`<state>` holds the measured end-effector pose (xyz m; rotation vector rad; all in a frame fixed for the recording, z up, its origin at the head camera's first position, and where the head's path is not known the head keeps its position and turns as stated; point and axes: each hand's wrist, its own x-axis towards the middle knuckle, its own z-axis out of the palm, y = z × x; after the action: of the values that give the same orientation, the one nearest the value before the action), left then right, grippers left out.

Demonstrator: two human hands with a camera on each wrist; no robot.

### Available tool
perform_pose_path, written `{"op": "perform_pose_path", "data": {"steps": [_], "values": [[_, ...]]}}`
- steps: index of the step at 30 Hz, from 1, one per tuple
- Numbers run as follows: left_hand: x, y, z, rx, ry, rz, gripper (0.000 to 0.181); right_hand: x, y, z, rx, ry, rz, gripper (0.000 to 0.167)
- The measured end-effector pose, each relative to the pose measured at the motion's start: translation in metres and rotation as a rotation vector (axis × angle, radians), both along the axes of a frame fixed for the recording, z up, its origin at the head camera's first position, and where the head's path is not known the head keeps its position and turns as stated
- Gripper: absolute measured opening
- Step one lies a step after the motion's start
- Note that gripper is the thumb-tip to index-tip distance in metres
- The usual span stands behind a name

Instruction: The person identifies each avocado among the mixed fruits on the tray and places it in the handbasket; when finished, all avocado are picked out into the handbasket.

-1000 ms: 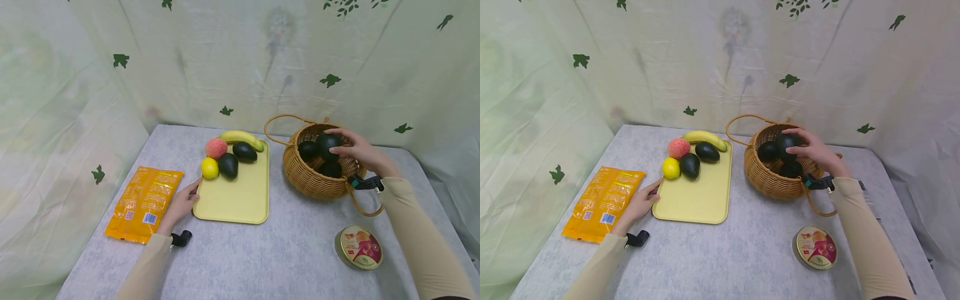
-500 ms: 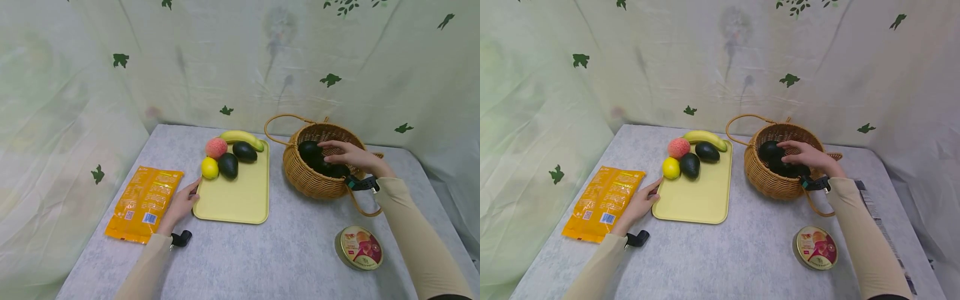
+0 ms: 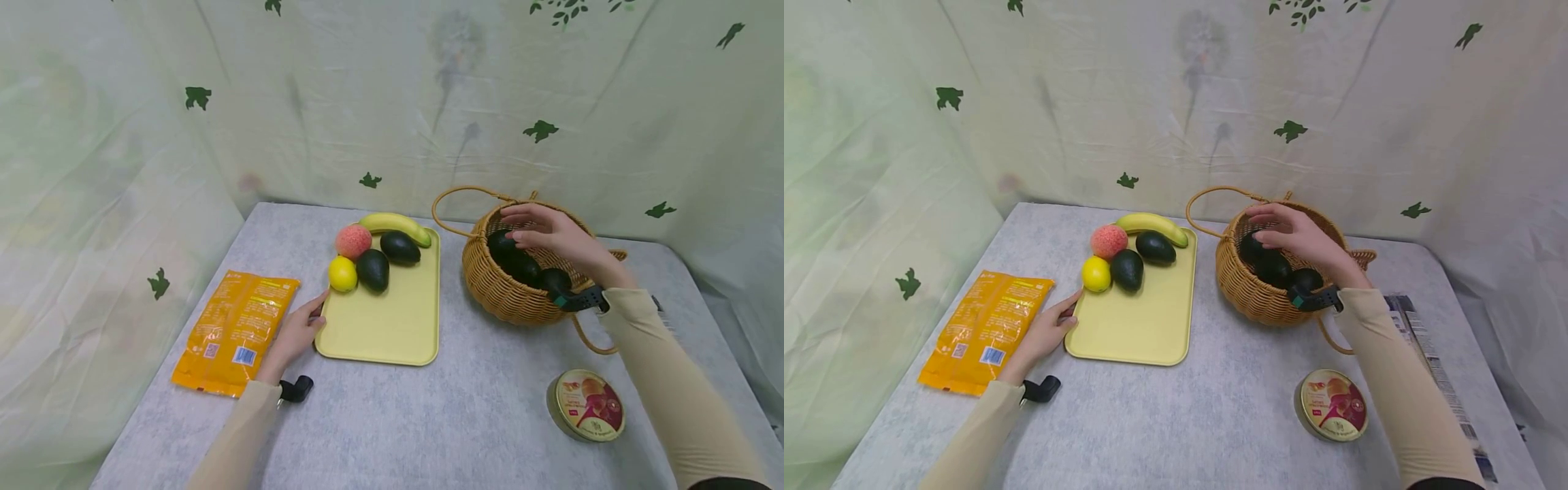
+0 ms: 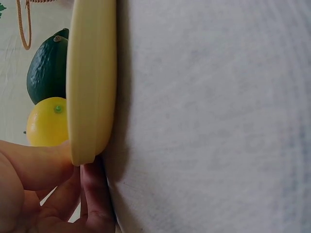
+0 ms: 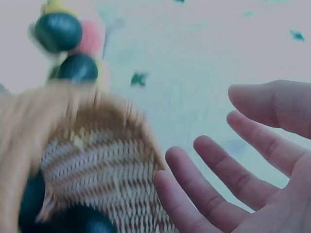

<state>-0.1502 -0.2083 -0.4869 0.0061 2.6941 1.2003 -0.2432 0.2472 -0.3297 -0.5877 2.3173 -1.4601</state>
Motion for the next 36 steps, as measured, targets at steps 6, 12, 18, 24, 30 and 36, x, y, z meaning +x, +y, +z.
{"op": "perform_pose_path", "data": {"steps": [6, 12, 18, 24, 30, 36], "values": [[0.0, 0.001, 0.001, 0.008, -0.004, -0.001, 0.055, -0.006, -0.034, 0.005, -0.03, 0.022, 0.073, 0.047], [-0.001, 0.002, 0.002, 0.01, -0.024, 0.004, 0.055, -0.013, -0.07, 0.001, -0.056, 0.015, 0.151, 0.048], [-0.002, 0.001, 0.001, 0.005, -0.039, 0.009, 0.055, -0.021, -0.105, -0.01, -0.023, 0.016, 0.218, 0.05], [-0.002, 0.001, 0.0, 0.002, -0.045, 0.013, 0.055, -0.024, -0.136, -0.029, -0.034, -0.024, 0.25, 0.052], [-0.001, 0.0, 0.0, -0.005, -0.043, 0.014, 0.055, -0.025, -0.157, -0.045, -0.041, -0.046, 0.262, 0.051], [0.0, 0.001, 0.002, 0.002, -0.048, 0.012, 0.055, -0.031, -0.172, -0.065, -0.014, -0.07, 0.277, 0.054]]}}
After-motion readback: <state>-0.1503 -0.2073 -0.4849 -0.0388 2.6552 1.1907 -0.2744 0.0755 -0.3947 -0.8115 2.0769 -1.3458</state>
